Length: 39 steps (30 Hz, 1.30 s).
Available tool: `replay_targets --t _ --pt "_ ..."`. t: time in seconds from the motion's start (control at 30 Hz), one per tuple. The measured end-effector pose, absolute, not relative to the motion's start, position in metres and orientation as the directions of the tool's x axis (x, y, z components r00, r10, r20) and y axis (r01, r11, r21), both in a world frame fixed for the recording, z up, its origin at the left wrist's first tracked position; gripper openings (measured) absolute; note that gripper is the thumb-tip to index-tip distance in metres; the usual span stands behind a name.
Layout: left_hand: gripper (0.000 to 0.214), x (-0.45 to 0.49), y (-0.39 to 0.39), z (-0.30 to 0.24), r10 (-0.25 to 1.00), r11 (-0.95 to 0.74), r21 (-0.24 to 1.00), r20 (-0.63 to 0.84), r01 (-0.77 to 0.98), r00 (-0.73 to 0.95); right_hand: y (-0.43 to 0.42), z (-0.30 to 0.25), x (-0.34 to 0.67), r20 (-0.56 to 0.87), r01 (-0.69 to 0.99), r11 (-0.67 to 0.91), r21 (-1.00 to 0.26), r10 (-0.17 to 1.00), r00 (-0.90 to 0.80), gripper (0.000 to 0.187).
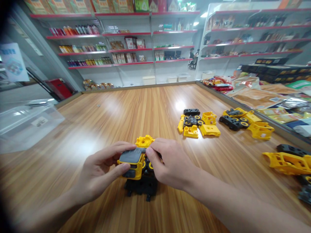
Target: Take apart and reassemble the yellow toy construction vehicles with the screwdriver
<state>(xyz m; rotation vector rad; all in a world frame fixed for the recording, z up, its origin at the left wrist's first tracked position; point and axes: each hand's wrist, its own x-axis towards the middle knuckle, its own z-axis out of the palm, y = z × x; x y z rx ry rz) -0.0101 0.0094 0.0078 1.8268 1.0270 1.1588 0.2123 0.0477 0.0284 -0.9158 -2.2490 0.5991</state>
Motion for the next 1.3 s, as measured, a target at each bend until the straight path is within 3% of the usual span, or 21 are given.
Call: replay_targets --t 0.07,0.23,0.43,0.67,0.9,1.17,1.3 --pt "0.037 -0.01 0.009 0.009 0.893 -0.423 0.871 0.353 0.25 0.279 0.048 0.028 0.213 0.378 0.456 0.655 -0.603 0.737 -0.56 0.028" --pt "0.036 -0.009 0.009 0.01 0.892 -0.425 0.872 0.357 0.242 0.279 0.048 0.028 0.212 0.404 0.44 0.653 -0.617 0.742 -0.535 0.01" --pt "0.036 -0.011 0.009 0.009 0.897 -0.414 0.878 0.347 0.242 0.275 0.049 0.029 0.212 0.375 0.461 0.661 -0.592 0.732 -0.569 0.026" --pt "0.033 -0.011 0.009 0.006 0.932 -0.32 0.932 0.276 0.173 0.235 0.048 0.024 0.213 0.415 0.454 0.648 -0.611 0.751 -0.513 0.008" --pt "0.032 -0.009 0.009 0.008 0.935 -0.305 0.94 0.265 0.152 0.237 0.047 0.027 0.21 0.323 0.481 0.63 -0.61 0.751 -0.575 0.028" --pt "0.033 -0.005 0.008 0.015 0.977 -0.036 0.999 0.035 0.001 0.209 0.048 0.025 0.21 0.424 0.462 0.643 -0.611 0.758 -0.495 0.007" --pt "0.031 -0.004 0.008 0.019 0.976 -0.012 0.999 0.022 -0.048 0.218 0.044 0.029 0.21 0.356 0.481 0.627 -0.613 0.762 -0.54 0.018"
